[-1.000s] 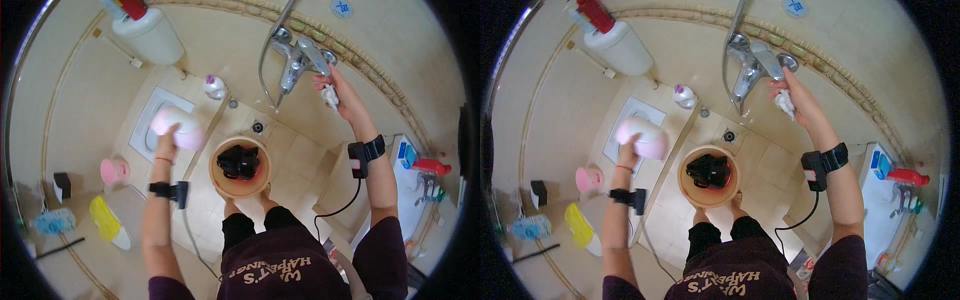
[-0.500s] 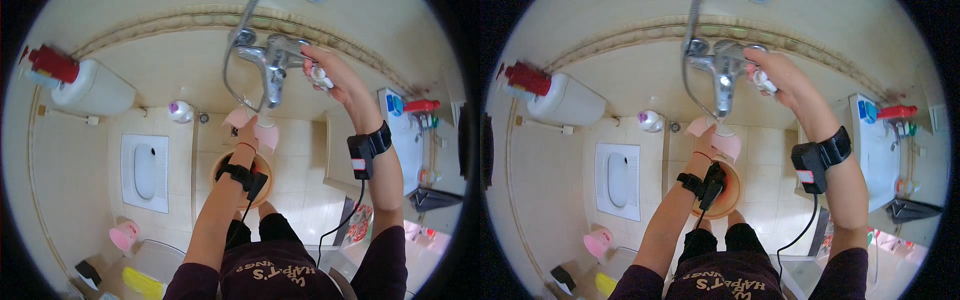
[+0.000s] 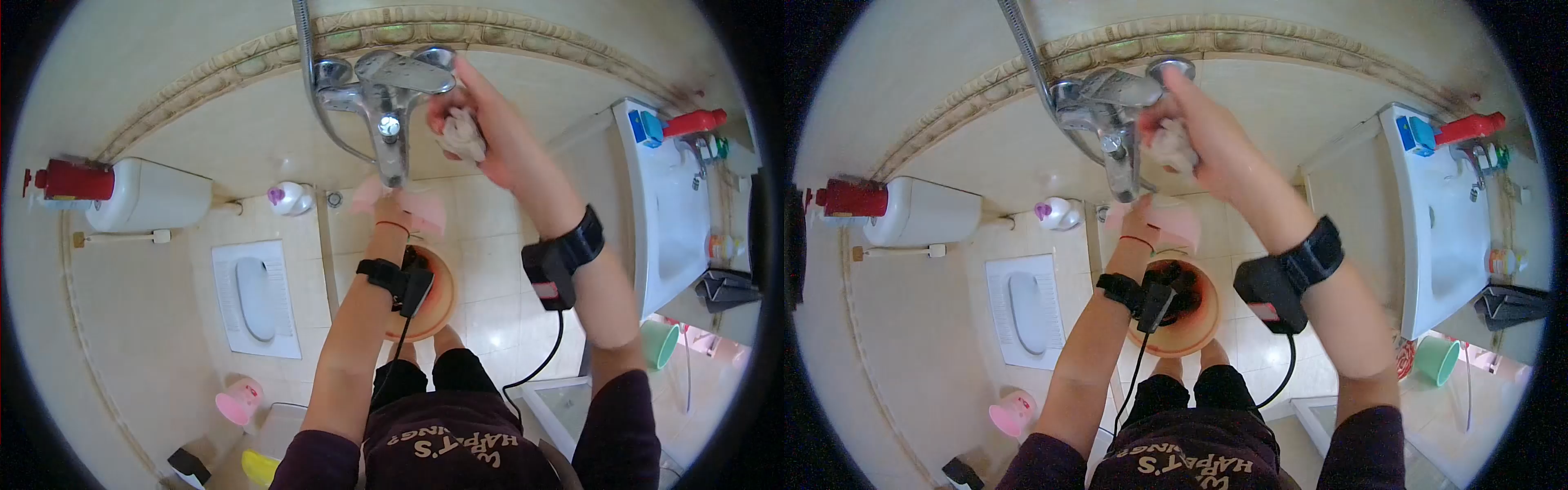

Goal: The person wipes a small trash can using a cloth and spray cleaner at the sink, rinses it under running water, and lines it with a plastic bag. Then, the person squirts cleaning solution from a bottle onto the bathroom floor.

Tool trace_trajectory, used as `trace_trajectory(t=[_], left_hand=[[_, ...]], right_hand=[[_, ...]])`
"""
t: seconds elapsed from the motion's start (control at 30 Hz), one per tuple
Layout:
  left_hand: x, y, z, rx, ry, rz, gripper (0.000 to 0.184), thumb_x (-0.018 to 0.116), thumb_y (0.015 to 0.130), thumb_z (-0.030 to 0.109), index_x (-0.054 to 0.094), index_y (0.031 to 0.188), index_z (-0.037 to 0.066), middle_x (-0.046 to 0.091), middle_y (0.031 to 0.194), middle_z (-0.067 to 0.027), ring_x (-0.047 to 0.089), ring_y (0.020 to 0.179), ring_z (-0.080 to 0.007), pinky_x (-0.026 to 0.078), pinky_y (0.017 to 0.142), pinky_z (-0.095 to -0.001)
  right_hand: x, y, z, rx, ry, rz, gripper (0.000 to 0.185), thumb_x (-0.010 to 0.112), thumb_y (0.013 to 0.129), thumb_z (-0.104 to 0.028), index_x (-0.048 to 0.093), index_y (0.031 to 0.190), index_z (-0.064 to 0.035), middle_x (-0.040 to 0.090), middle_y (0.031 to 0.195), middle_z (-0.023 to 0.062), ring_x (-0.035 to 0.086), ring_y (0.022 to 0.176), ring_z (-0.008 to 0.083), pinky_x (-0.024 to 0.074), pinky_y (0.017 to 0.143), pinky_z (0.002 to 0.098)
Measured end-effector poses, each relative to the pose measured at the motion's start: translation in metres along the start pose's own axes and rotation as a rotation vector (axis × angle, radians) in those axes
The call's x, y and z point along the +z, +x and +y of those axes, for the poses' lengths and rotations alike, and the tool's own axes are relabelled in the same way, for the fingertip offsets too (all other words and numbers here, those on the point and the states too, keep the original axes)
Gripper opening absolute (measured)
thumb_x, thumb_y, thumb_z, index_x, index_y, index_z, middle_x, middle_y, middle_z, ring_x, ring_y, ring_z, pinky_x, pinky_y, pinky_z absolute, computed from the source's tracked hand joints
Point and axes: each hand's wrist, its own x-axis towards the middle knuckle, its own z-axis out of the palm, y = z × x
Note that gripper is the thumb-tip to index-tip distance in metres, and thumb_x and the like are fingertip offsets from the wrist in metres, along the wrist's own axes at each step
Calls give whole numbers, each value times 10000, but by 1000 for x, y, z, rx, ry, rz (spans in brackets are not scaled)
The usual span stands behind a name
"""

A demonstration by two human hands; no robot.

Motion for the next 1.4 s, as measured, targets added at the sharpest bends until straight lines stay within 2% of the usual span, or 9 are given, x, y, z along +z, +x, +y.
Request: trace_trajectory(t=[0.17, 0.27, 0.37, 0.43, 0.73, 0.87, 1.07, 1.13, 1.4], left_hand=[[12, -29, 33, -58, -51, -111, 207, 569, 727, 84, 550, 931, 51, 550, 890, -77, 537, 821, -221, 454, 685, -351], [23, -65, 126, -414, -268, 3, 196, 538, 751, 88, 543, 944, 55, 547, 897, -70, 543, 793, -201, 460, 660, -317], [6, -74, 122, -301, -104, -162, 242, 497, 790, 97, 494, 1027, 47, 537, 936, -57, 544, 802, -175, 461, 654, -284], [6, -87, 134, -391, -297, -47, 309, 465, 821, 109, 416, 1117, 33, 522, 992, -59, 536, 855, -156, 459, 671, -270], [-23, -111, 134, -496, -197, -190, 272, 539, 776, 47, 471, 1038, 22, 570, 883, -49, 565, 774, -151, 468, 663, -279], [-33, -122, 146, -542, -187, -264, 215, 556, 754, 16, 509, 963, 18, 579, 847, -57, 569, 761, -160, 475, 656, -290], [-60, -136, 152, -515, -540, -95, 382, 523, 785, 46, 402, 1144, 4, 519, 1040, -123, 524, 947, -235, 452, 812, -367], [-56, -132, 164, -507, -624, -44, 340, 535, 780, 59, 435, 1102, 14, 533, 1000, -107, 535, 919, -222, 457, 792, -349], [-15, -71, 150, -460, -653, 148, 247, 517, 785, 83, 476, 1022, 26, 547, 948, -90, 550, 857, -230, 461, 743, -359]], right_hand=[[-51, 25, 106, 169, 568, 170, 251, 494, 807, -292, 541, 836, -47, 551, 762, 61, 517, 658, 166, 416, 550, 280], [-47, 31, 163, 96, 400, 230, 198, 513, 789, -215, 542, 862, -32, 547, 783, 60, 528, 706, 174, 435, 605, 313], [-30, 42, 195, 51, -135, 233, 183, 499, 776, -158, 534, 873, -7, 544, 764, 97, 525, 766, 222, 433, 670, 333], [-24, 54, 222, -505, -909, 342, 204, 488, 765, -156, 520, 884, 7, 544, 781, 164, 522, 778, 289, 433, 692, 361], [-21, 94, 262, -453, -1352, 82, 228, 510, 743, -208, 564, 918, -72, 564, 881, 184, 554, 781, 355, 432, 729, 447], [-34, 123, 271, -252, -890, 273, 259, 534, 725, -254, 585, 912, -82, 575, 882, 177, 564, 781, 332, 458, 691, 429], [-55, 123, 263, -318, -1426, 57, 326, 562, 713, -304, 588, 875, -22, 573, 932, 177, 550, 845, 343, 449, 708, 398], [-57, 106, 258, -3, -839, 172, 347, 543, 732, -282, 559, 955, -17, 573, 938, 182, 548, 854, 339, 447, 689, 383], [-90, 78, 281, -75, -384, 448, 366, 545, 776, -222, 457, 1043, 11, 539, 779, 90, 516, 676, 143, 420, 548, 269]])
